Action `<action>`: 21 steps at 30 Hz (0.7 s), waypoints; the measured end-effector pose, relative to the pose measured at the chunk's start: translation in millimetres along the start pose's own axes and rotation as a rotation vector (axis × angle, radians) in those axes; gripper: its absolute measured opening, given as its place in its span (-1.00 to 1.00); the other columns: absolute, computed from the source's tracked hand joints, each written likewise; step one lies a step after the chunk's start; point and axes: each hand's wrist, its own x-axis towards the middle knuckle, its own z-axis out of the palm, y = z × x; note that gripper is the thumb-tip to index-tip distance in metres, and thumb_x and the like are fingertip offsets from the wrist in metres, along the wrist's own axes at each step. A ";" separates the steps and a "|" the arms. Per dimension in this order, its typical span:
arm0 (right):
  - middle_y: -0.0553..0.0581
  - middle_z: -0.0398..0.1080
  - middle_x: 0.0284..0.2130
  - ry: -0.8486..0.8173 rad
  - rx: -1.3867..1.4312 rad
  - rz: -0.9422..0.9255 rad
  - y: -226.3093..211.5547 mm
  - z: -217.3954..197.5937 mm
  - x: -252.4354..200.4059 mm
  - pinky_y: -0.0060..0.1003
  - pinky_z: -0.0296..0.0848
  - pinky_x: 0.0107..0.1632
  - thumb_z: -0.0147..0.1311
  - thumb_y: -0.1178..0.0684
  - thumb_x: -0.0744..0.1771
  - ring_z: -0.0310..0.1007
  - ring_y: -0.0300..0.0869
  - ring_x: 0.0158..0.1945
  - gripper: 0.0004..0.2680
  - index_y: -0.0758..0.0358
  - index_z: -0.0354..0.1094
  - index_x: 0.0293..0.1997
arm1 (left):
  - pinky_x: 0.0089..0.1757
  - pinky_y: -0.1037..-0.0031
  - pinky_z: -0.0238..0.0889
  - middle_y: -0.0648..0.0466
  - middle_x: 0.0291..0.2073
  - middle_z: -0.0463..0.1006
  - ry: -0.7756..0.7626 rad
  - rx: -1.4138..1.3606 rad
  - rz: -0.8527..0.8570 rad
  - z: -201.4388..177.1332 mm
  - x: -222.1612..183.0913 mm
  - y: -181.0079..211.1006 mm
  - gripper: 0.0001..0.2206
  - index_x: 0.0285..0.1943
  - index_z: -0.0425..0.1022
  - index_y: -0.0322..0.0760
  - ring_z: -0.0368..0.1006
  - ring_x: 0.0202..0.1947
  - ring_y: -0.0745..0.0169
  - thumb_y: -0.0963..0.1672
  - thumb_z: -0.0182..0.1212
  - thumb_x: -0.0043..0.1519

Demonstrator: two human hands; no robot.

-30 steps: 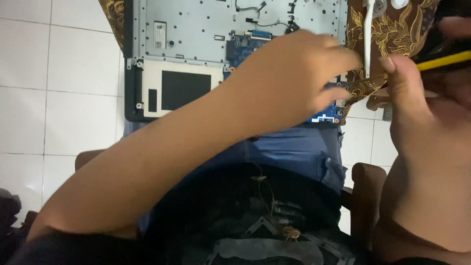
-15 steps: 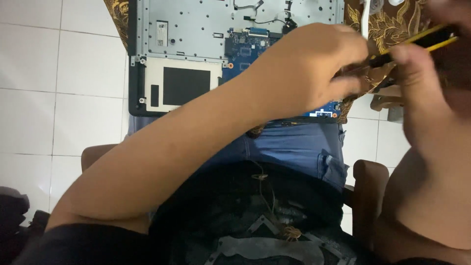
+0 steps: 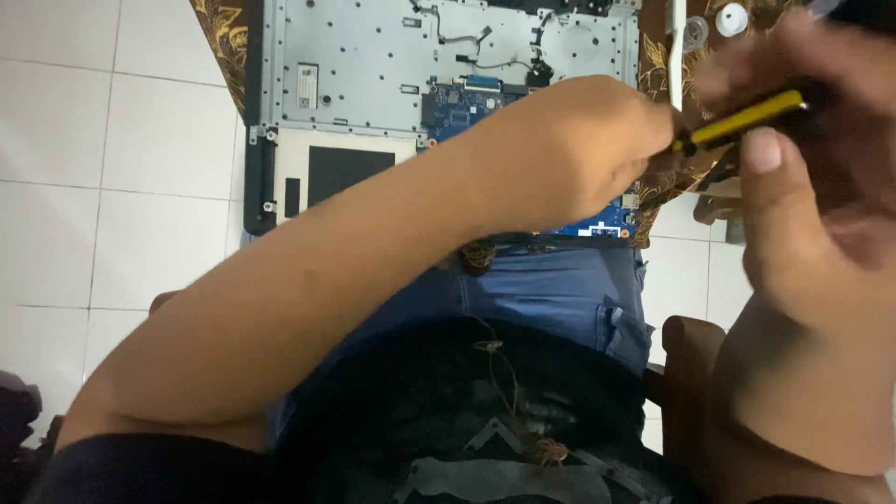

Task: Reconnecting internal ribbon cables and components to a laptop motherboard during reassembly.

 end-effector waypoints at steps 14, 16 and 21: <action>0.59 0.16 0.21 0.101 -0.049 -0.094 17.3 8.9 -7.4 -0.08 0.33 0.27 0.09 0.47 0.61 0.31 0.24 0.20 -0.84 0.79 0.19 0.34 | -0.43 0.28 0.09 0.07 -0.51 0.38 0.266 -0.014 0.007 6.0 -7.0 5.1 -0.76 -0.37 0.37 -0.22 0.27 -0.50 0.13 -0.08 0.30 0.26; 0.65 0.12 0.19 0.047 -0.061 -0.204 29.8 1.3 -0.1 -0.04 0.39 0.16 0.00 0.40 0.55 0.37 0.26 0.06 -0.78 0.84 0.12 0.35 | -0.48 0.31 0.08 0.09 -0.57 0.38 0.181 -0.012 0.012 -2.1 -5.5 2.5 -0.82 -0.41 0.40 -0.22 0.26 -0.57 0.17 -0.13 0.21 0.27; 0.61 0.03 0.24 -0.114 0.068 -0.284 20.3 -2.2 4.0 0.15 0.49 0.36 -0.29 0.33 0.57 0.38 0.42 0.24 -0.76 0.63 -0.08 0.46 | -0.50 0.28 -0.06 0.15 -0.65 0.19 -0.004 0.070 -0.049 -6.8 -9.1 1.9 -0.67 -0.45 0.19 -0.12 0.09 -0.65 0.23 -0.12 0.11 0.43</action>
